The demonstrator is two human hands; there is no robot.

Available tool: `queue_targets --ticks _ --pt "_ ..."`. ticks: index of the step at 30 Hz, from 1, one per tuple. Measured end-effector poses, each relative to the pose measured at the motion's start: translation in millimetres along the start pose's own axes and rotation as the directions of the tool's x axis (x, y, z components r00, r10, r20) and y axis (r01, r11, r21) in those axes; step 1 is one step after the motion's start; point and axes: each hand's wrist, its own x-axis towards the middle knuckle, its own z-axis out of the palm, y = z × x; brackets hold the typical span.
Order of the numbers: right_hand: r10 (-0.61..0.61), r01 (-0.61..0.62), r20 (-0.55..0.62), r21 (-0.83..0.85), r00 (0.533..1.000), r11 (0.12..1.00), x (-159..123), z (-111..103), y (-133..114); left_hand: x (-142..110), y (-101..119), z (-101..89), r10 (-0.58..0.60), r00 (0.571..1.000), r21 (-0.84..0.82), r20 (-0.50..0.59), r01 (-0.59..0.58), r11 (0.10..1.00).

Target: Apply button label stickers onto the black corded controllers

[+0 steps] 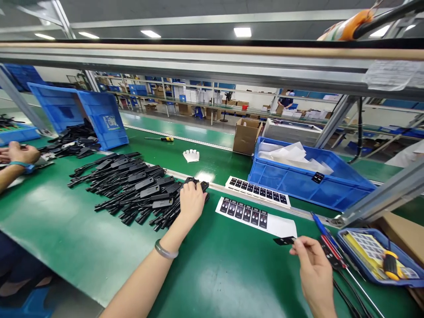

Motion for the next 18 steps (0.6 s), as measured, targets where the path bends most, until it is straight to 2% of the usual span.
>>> queue_targets --ticks 4,9,10,12,14,16,18 --pt "-0.014 0.016 0.066 -0.026 0.998 1.000 -7.5 5.6 1.8 -2.2 -7.8 2.8 0.020 0.999 0.021 0.028 -0.020 1.000" --pt "0.019 -0.027 0.089 0.085 0.996 0.996 -10.0 5.6 0.4 -9.9 6.2 -3.0 0.048 0.998 -0.040 0.045 -0.046 0.998" --pt "0.030 -0.042 0.096 0.124 0.995 0.991 -10.7 5.8 -0.1 -12.3 10.7 -5.9 0.058 0.997 -0.091 0.047 -0.054 0.994" --pt "0.050 -0.074 0.120 0.198 0.991 0.977 -12.1 6.3 -1.2 -20.0 22.4 -10.6 0.099 0.993 -0.294 0.070 -0.074 0.953" --pt "0.066 -0.102 0.148 0.248 0.987 0.963 -13.5 6.6 -2.4 -32.7 37.6 -11.3 0.172 0.977 -0.526 0.123 -0.083 0.847" --pt "0.082 -0.127 0.171 0.274 0.982 0.953 -14.5 6.2 -3.5 -50.0 56.1 -6.7 0.242 0.953 -0.633 0.184 -0.074 0.770" --pt "0.098 -0.149 0.192 0.278 0.977 0.949 -15.3 5.3 -4.2 -70.1 76.6 1.3 0.304 0.919 -0.674 0.251 -0.059 0.736"
